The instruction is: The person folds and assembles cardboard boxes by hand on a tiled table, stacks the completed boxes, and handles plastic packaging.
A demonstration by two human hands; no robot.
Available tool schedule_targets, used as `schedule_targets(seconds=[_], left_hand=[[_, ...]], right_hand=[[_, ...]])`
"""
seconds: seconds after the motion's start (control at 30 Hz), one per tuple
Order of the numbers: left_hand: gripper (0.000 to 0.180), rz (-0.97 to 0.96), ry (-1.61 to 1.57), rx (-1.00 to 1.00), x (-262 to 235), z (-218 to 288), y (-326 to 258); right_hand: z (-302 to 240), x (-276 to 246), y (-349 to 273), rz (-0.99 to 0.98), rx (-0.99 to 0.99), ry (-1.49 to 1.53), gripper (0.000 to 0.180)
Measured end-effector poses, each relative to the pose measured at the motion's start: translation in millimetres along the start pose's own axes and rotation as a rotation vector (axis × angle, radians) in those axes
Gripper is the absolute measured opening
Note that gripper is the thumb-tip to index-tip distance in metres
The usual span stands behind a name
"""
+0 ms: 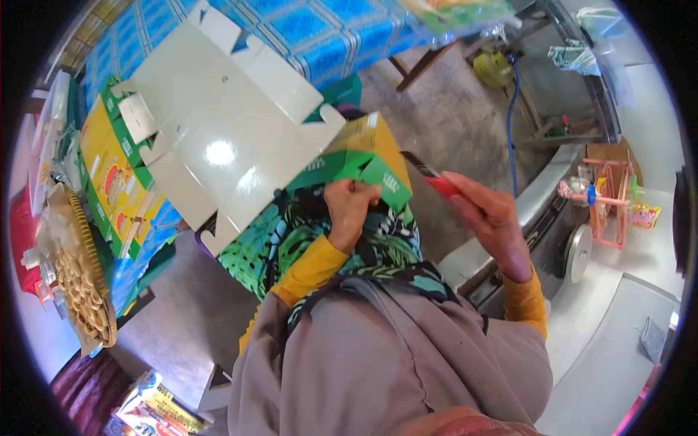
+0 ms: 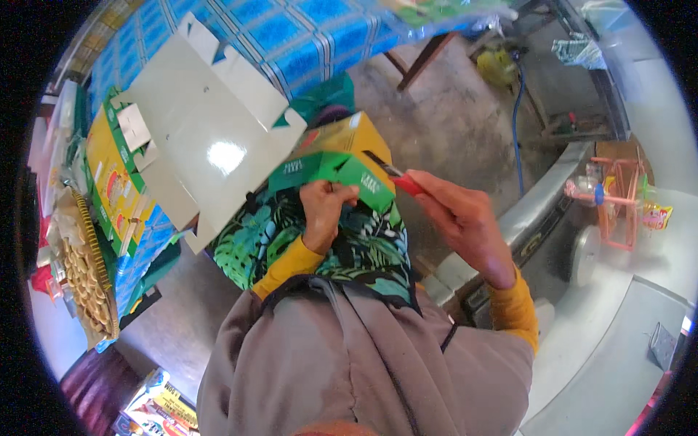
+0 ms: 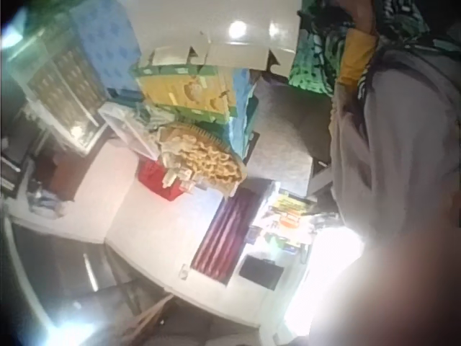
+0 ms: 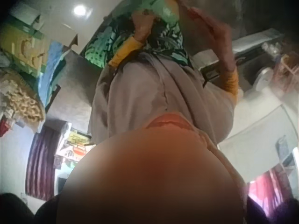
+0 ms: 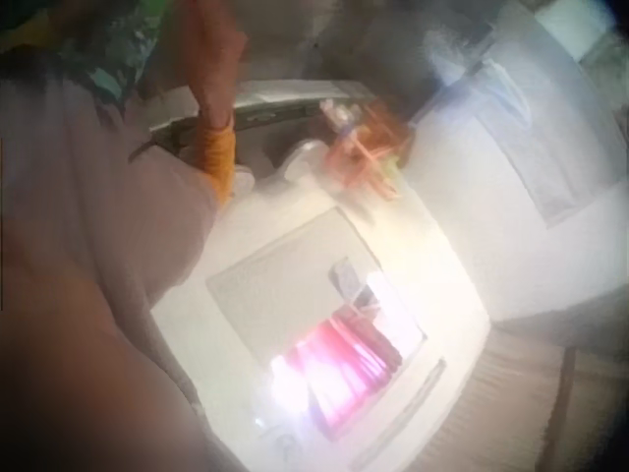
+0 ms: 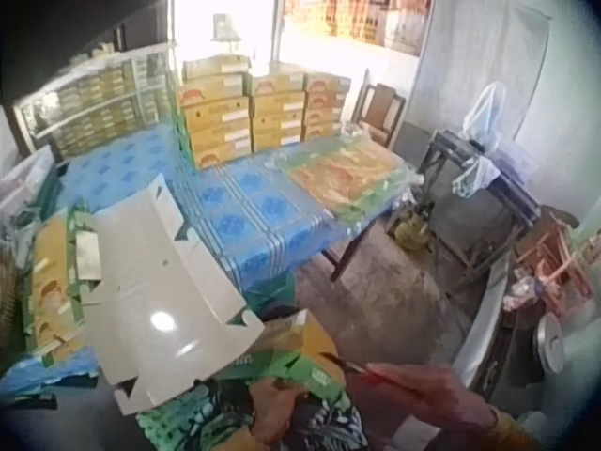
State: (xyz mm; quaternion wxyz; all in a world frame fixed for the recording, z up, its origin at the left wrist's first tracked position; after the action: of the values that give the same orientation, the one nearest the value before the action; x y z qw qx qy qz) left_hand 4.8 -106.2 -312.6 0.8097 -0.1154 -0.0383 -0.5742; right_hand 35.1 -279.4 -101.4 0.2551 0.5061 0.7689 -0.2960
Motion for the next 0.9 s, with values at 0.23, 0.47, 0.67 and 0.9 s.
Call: schedule_targets(seconds=[0.23, 0.47, 0.67, 0.9], left_hand=[[0.017, 0.076, -0.398, -0.129, 15.5, 29.5, 8.4], [0.03, 0.081, -0.502, -0.018, -9.5, 90.6, 15.1], [0.044, 0.132, -0.632, -0.091, -25.2, 64.3, 16.0], [0.034, 0.027, -0.777, -0.285, 23.9, 41.7, 10.1]], right_hand=[[-62.9, -36.4, 126.0, 0.421, -0.428, -0.265, 0.033], [-88.3, 11.5, 262.8, 0.266, -0.367, -0.692, 0.046], [-84.9, 30.7, 81.1, 0.288, -1.01, -0.162, 0.034], [-23.1, 78.4, 10.5, 0.353, -0.601, -0.364, 0.041]])
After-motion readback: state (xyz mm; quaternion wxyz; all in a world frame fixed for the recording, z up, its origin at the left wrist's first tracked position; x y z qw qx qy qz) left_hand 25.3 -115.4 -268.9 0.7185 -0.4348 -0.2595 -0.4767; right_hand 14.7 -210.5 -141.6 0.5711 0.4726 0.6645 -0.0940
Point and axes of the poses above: each hand's wrist, its own y-axis towards the middle knuckle, its own x-axis out of the palm, z = x × y, the point moved 9 cm from there along y, towards the middle knuckle, and after that the axes turned 15 degrees about x, right-handed, at the moved point
